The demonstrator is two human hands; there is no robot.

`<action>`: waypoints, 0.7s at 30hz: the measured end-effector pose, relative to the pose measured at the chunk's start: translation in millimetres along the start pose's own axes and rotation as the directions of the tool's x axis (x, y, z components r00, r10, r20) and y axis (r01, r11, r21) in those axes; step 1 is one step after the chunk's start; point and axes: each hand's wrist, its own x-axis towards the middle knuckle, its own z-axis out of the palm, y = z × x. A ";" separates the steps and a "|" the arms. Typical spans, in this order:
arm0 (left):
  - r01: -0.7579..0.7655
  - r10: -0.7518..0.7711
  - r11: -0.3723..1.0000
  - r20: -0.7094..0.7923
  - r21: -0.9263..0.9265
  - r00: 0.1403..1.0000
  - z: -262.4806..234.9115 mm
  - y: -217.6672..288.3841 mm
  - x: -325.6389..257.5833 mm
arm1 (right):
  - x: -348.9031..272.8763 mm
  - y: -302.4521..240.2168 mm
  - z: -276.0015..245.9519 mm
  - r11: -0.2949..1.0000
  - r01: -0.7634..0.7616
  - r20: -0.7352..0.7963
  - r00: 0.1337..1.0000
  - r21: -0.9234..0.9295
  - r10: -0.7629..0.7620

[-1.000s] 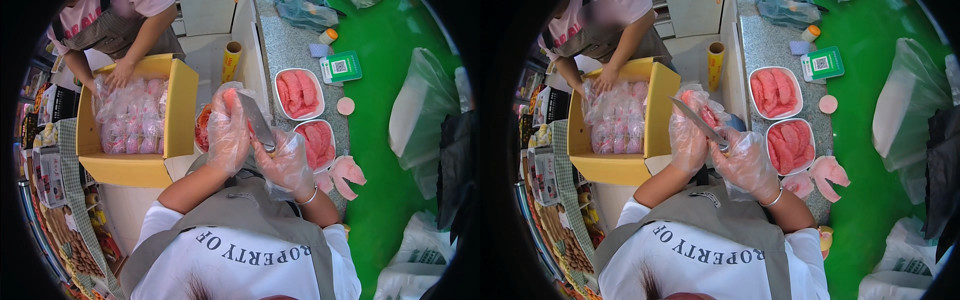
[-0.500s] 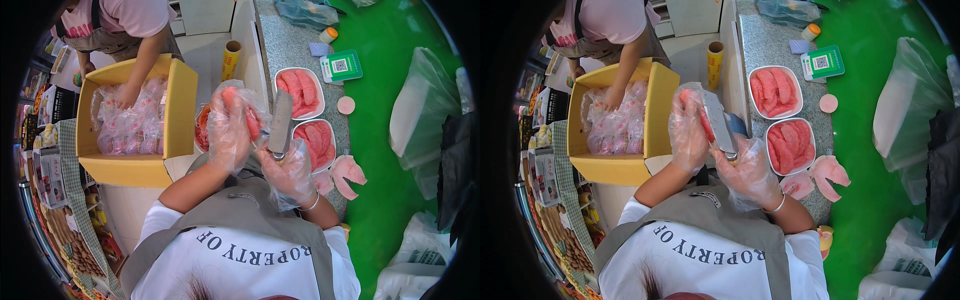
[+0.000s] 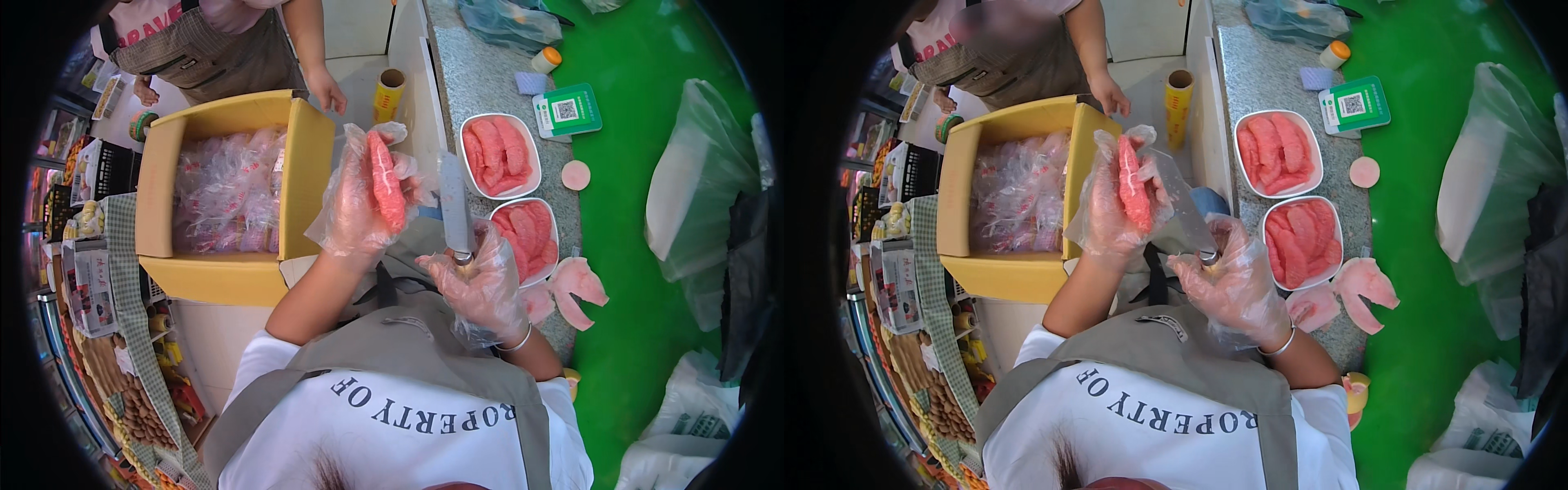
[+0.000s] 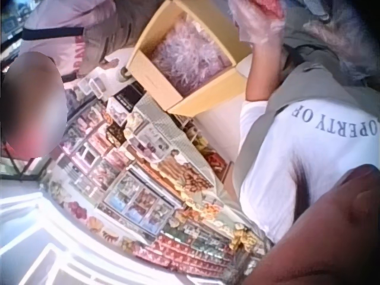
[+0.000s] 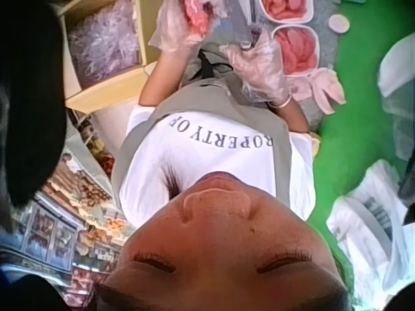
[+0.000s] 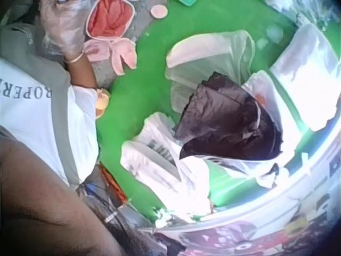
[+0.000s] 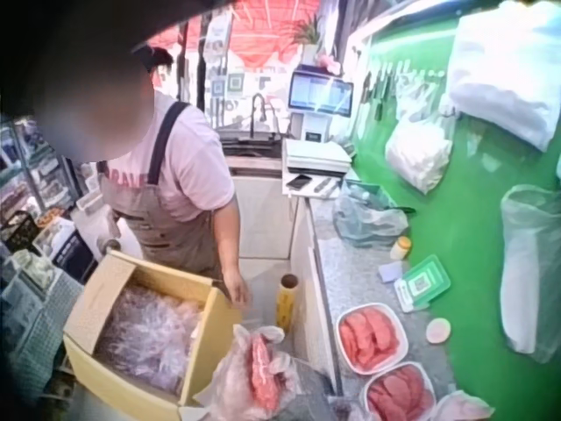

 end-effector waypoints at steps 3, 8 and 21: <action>-0.014 0.011 1.000 -0.089 -0.022 0.996 8.3 -0.2 -3.9 | 2.2 -10.0 2.9 0.996 0.048 -0.004 0.999 -0.078 -0.049; -0.088 0.102 0.979 -0.068 0.186 0.992 5.0 -3.4 -7.7 | 6.2 -30.1 -6.6 0.969 -0.029 0.128 0.990 -0.247 0.062; -0.311 0.278 0.918 0.160 0.245 0.947 14.4 11.1 -6.8 | -9.4 -24.4 -11.1 0.940 -0.333 0.384 0.879 0.074 0.282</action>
